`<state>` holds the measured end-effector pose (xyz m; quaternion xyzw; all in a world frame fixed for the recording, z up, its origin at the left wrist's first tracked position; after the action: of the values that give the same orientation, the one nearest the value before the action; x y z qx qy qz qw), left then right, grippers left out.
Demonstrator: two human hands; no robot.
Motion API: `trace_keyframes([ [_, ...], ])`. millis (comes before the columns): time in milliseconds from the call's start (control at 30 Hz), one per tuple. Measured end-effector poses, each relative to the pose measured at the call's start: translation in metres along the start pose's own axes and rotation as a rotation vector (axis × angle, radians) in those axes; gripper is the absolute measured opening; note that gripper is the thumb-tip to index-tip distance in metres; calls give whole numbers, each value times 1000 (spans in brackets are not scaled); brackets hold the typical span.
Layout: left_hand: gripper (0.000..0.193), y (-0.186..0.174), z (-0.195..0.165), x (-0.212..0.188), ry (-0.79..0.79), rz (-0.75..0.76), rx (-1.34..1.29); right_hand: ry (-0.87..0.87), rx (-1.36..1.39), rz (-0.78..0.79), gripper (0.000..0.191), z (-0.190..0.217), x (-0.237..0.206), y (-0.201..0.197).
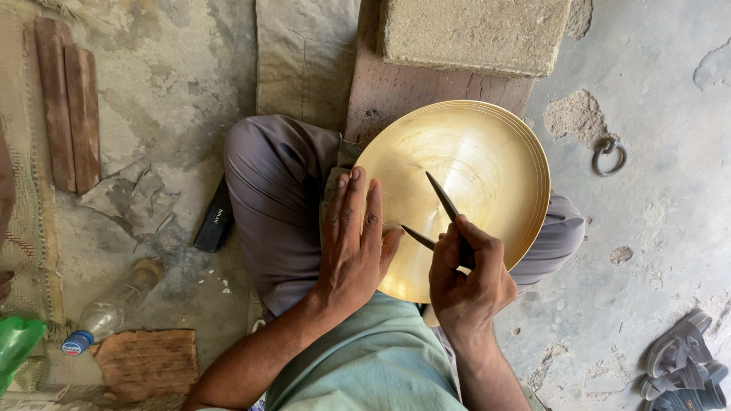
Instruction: The person sits cross-legged and uses a metal chisel and a wooden mallet to engrave a design into a brass plate. They repeatedly position the chisel and tap it to deepen the lines, occasionally rotating the plate to access different areas.
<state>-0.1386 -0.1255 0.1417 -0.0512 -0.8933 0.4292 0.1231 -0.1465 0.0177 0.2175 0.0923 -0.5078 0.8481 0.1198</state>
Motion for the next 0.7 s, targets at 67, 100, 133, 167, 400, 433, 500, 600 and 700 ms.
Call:
trace_keyframes([
  [67, 77, 1, 1, -1, 3, 0, -4, 13, -6, 12, 18, -1, 3, 1],
  [100, 76, 1, 2, 0, 7, -7, -8, 9, -4, 17, 18, -1, 5, 1],
  [133, 76, 1, 3, -1, 8, -14, -9, 4, -1, 23, 18, -1, 6, 2],
  [167, 76, 1, 4, -1, 7, -18, -16, 10, 10, 23, 18, -2, 7, 2],
  [400, 75, 3, 6, -2, 5, -21, -35, 8, 39, 12, 18, -5, 8, 4],
  [433, 75, 3, 6, -2, 6, -21, -35, -1, 36, 9, 18, -5, 8, 4],
  [500, 76, 3, 6, -3, 8, -22, -36, 7, 30, 9, 19, -5, 7, 3],
  [600, 76, 4, 6, -4, 7, -25, -47, 26, 18, -4, 17, -7, 4, 2],
  [700, 78, 4, 7, -4, 0, -28, -62, 60, -6, -27, 16, -9, 0, 1],
])
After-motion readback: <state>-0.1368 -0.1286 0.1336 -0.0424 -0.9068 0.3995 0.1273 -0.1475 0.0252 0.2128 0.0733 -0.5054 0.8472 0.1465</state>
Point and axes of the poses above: each hand's wrist, its own x-axis towards the middle knuckle, its own y-axis out of the palm, z = x × y, the point moved 5 cm from there along x, towards the middle knuckle, and after that the axes turned 3 degrees about y, right-handed, at the moved point
